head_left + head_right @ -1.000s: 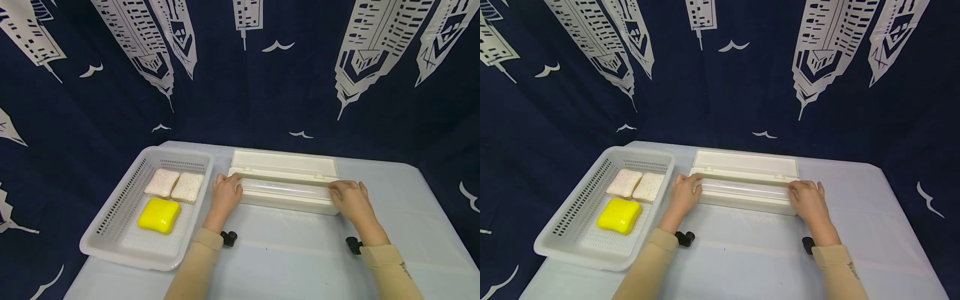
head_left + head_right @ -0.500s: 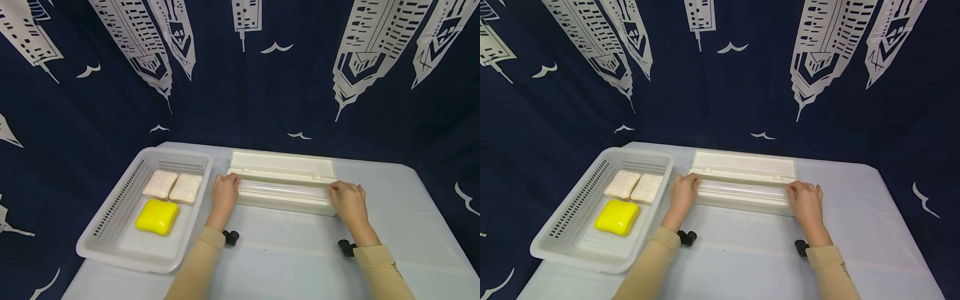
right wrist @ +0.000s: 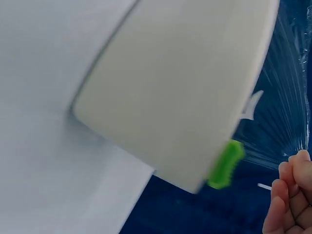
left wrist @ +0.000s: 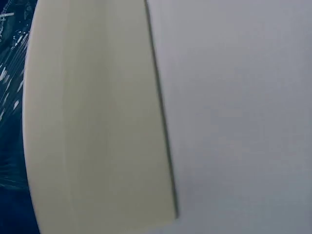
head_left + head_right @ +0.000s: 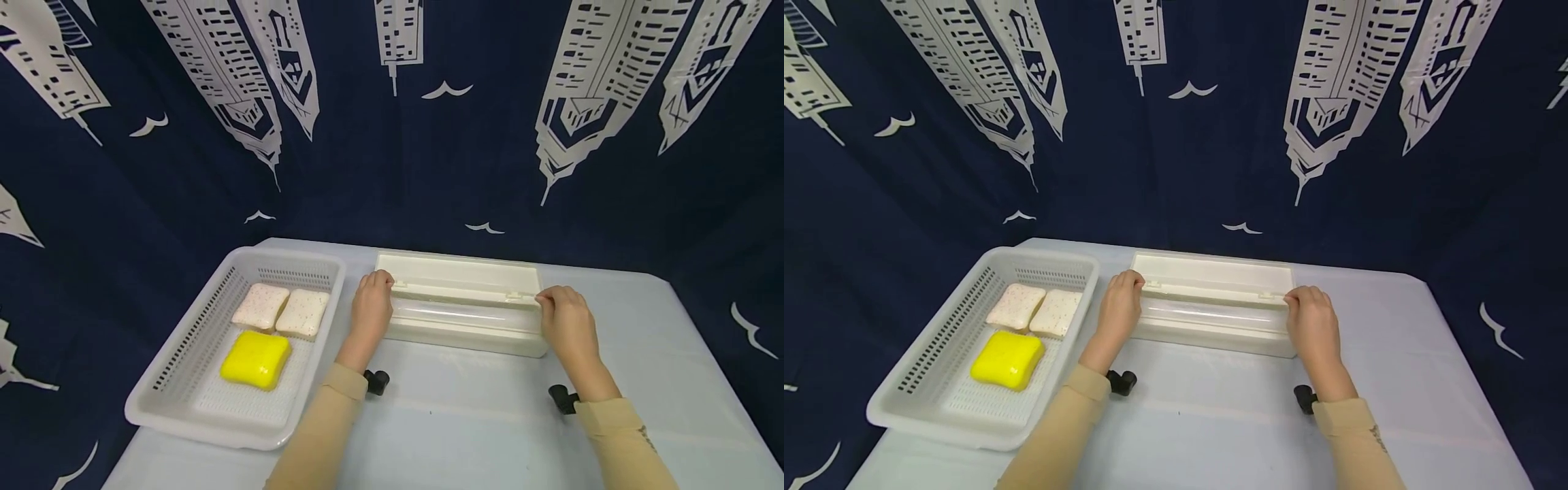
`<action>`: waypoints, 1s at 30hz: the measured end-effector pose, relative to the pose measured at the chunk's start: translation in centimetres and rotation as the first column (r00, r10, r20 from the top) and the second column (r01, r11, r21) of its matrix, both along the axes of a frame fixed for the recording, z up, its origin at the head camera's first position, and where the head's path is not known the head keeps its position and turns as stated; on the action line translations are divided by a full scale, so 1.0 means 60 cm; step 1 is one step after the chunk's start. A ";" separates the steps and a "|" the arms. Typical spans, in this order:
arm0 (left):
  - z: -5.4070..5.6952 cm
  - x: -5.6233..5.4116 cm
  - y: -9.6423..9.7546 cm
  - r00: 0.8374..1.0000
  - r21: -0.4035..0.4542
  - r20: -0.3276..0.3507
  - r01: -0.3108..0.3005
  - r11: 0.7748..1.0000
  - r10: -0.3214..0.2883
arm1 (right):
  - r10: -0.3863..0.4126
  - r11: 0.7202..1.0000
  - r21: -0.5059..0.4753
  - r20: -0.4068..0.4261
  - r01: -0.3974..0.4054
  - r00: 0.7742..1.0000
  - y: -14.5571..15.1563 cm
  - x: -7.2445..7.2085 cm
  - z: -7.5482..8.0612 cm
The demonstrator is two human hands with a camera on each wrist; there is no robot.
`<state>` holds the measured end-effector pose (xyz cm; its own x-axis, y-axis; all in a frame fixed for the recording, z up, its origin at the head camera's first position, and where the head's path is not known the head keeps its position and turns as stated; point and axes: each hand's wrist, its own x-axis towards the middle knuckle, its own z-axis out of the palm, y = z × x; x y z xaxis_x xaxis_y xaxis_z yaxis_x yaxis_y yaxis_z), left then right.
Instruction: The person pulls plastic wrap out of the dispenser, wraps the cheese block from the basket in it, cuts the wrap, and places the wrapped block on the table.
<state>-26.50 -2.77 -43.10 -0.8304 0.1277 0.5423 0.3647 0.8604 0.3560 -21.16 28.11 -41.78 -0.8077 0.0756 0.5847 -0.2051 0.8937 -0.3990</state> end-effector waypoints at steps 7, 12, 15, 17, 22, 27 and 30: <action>0.033 0.001 -0.008 0.993 0.118 -0.096 0.074 0.990 -0.063 | 0.003 0.999 -0.041 -0.068 -0.006 0.998 -0.006 0.001 0.035; 0.066 -0.003 -0.012 0.989 0.213 -0.112 0.115 0.970 -0.093 | -0.023 0.999 -0.047 -0.097 0.018 0.995 -0.008 0.002 0.064; 0.084 -0.007 -0.015 0.987 0.255 -0.120 0.135 0.958 -0.108 | -0.044 0.998 -0.044 -0.098 0.040 0.994 -0.009 0.003 0.082; 0.093 -0.010 -0.015 0.984 0.275 -0.126 0.156 0.949 -0.126 | -0.057 0.998 -0.046 -0.096 0.053 0.994 -0.008 0.005 0.090; 0.115 -0.014 -0.013 0.975 0.289 -0.151 0.202 0.936 -0.164 | -0.061 0.997 -0.057 -0.141 0.054 0.988 -0.008 0.008 0.112; 0.139 -0.013 -0.011 0.962 0.284 -0.201 0.238 0.929 -0.185 | -0.068 0.995 -0.084 -0.195 0.052 0.978 -0.011 0.012 0.137; 0.153 -0.013 -0.012 0.953 0.271 -0.216 0.266 0.925 -0.211 | -0.084 0.993 -0.099 -0.214 0.064 0.973 -0.010 0.016 0.151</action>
